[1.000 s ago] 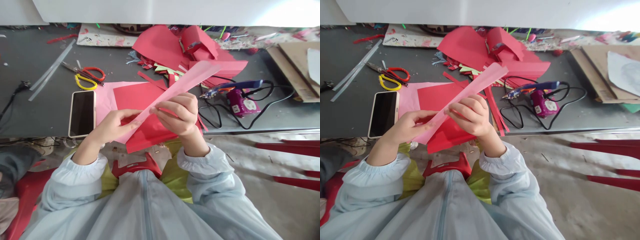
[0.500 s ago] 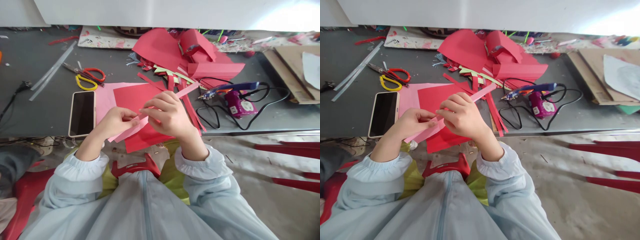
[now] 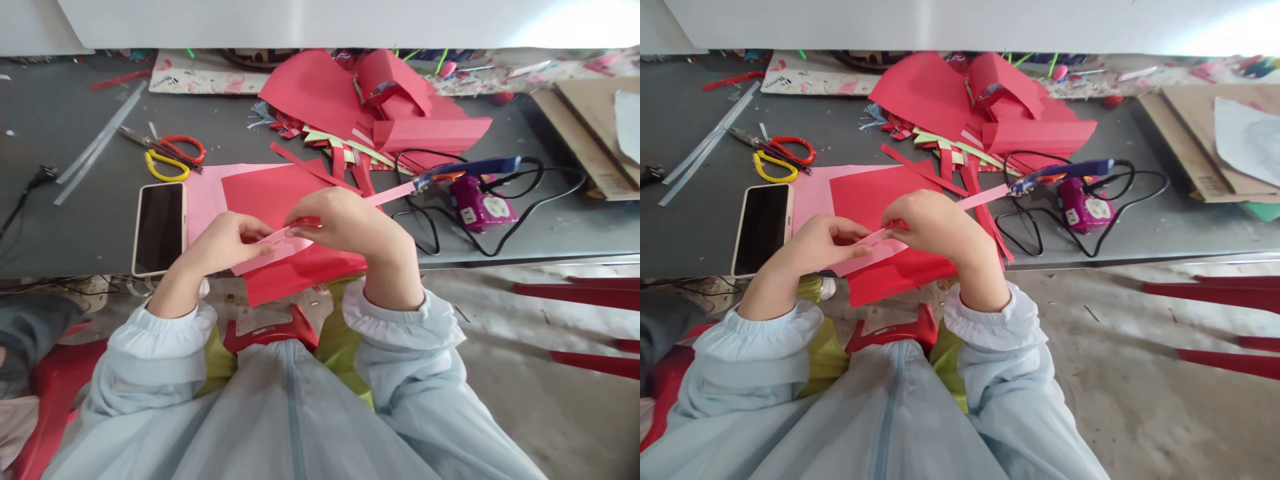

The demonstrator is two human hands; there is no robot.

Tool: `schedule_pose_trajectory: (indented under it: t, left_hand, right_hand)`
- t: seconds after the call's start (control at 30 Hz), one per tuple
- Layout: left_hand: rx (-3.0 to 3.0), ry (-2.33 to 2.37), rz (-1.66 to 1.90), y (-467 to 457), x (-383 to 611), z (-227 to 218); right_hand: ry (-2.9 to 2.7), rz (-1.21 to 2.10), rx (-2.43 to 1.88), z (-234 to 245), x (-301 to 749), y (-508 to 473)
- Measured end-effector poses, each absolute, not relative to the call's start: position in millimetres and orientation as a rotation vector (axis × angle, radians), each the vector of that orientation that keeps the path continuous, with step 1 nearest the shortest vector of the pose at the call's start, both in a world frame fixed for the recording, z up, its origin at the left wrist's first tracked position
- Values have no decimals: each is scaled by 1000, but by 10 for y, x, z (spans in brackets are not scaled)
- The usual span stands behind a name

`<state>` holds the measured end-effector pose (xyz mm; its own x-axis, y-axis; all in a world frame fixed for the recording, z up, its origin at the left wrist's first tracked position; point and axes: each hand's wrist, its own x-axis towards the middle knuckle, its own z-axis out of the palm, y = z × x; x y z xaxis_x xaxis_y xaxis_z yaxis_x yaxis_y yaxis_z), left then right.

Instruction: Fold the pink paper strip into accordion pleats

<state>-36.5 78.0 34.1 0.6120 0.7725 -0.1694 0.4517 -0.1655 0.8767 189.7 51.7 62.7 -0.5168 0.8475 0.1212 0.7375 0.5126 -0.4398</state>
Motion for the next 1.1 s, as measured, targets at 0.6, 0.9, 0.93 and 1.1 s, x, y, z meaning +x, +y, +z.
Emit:
schedule_pose_trajectory:
  t: [0.6,0.9,0.93,1.1]
  left_hand:
    - [1292,1095,865,867,-423,335]
    - [1392,1044,1237,810,-368,292]
    - [1404,1041,1229,803,-374,288]
    - [1400,1004,1265,777,-372,287]
  right_hand:
    - [-2087,358,-1214,625,2229,515]
    - [-1952,28,-1127,567,2141,553]
    - [-1944,-1,-1122,556,2137,557]
    - [-1939,-109,-1073,531,2127,560]
